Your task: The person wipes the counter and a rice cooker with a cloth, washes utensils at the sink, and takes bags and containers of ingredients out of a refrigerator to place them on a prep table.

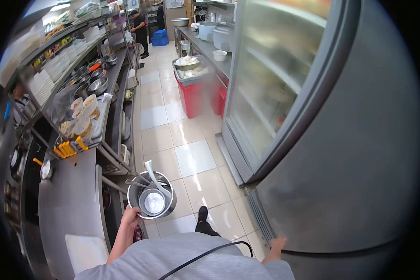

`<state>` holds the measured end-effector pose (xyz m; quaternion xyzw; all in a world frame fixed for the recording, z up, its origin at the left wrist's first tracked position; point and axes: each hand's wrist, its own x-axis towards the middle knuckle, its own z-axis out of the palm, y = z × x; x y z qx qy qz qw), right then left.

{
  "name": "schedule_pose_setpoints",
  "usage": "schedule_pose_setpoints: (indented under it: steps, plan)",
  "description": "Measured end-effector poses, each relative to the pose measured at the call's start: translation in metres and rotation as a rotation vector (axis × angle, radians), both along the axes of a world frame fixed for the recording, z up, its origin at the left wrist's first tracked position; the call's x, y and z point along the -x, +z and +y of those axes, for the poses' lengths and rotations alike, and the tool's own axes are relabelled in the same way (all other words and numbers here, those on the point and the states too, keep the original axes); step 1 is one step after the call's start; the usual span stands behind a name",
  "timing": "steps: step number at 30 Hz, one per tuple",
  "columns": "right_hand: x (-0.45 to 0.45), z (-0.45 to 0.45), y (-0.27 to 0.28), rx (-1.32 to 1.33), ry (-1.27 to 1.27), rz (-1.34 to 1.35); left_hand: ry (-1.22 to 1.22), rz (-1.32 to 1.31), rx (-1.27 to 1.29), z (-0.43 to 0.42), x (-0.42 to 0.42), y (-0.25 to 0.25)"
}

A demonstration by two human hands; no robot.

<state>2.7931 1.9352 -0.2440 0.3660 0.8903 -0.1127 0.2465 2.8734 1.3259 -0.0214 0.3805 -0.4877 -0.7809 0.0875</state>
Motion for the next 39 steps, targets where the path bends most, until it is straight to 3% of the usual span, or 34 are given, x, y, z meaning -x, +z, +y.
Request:
schedule_pose_setpoints:
  steps: [4, 7, 11, 13, 14, 15, 16, 19, 21, 25, 27, 30, 32, 33, 35, 39]
  plan:
    - [0.031, 0.012, -0.037, -0.016, -0.191, -0.233, -0.016, -0.019, 0.014, -0.042, 0.072, -0.005]
    - [0.096, 0.001, -0.065, -0.150, 0.132, -0.173, -0.003, -0.090, -0.050, -0.075, 0.124, -0.002]
    - [0.292, -0.084, -0.106, 0.124, 0.305, 0.133, 0.066, -0.053, -0.082, -0.124, 0.173, -0.025]
    - [0.399, -0.180, -0.064, 0.076, 0.608, 0.101, 0.093, -0.059, -0.100, -0.146, 0.197, -0.029]
    - [0.445, -0.233, -0.042, 0.128, 0.602, 0.062, 0.107, -0.055, -0.116, -0.159, 0.209, -0.033]
    - [0.493, -0.271, -0.069, 0.199, 0.726, 0.283, 0.121, -0.031, -0.119, -0.174, 0.220, -0.041]
    - [0.534, -0.331, -0.047, 0.322, 0.672, 0.351, 0.130, -0.033, -0.125, -0.183, 0.236, -0.039]
    - [0.608, -0.476, 0.035, 0.541, 0.914, 0.583, 0.194, -0.030, -0.072, -0.224, 0.288, -0.032]
    - [0.632, -0.538, 0.068, 0.641, 0.873, 0.586, 0.188, -0.060, -0.075, -0.258, 0.316, -0.038]
    - [0.679, -0.577, 0.036, 0.616, 0.901, 0.472, 0.153, -0.053, -0.050, -0.330, 0.397, -0.038]
    - [0.691, -0.559, 0.013, 0.454, 0.941, 0.434, 0.088, -0.131, -0.043, -0.359, 0.440, -0.024]
    - [0.692, -0.503, -0.041, 0.254, 0.738, 0.232, 0.106, -0.056, -0.039, -0.404, 0.498, -0.032]
    - [0.683, -0.461, -0.078, 0.141, 0.736, 0.173, 0.092, -0.083, -0.029, -0.436, 0.539, -0.028]
    - [0.676, -0.464, -0.056, 0.083, 0.664, 0.090, 0.086, -0.074, -0.037, -0.450, 0.559, -0.024]
    - [0.665, -0.467, -0.049, 0.087, 0.327, 0.192, 0.092, -0.069, -0.071, -0.480, 0.594, -0.034]
    - [0.742, -0.532, -0.025, -0.049, 0.400, 0.287, 0.108, -0.065, -0.048, -0.513, 0.672, -0.013]
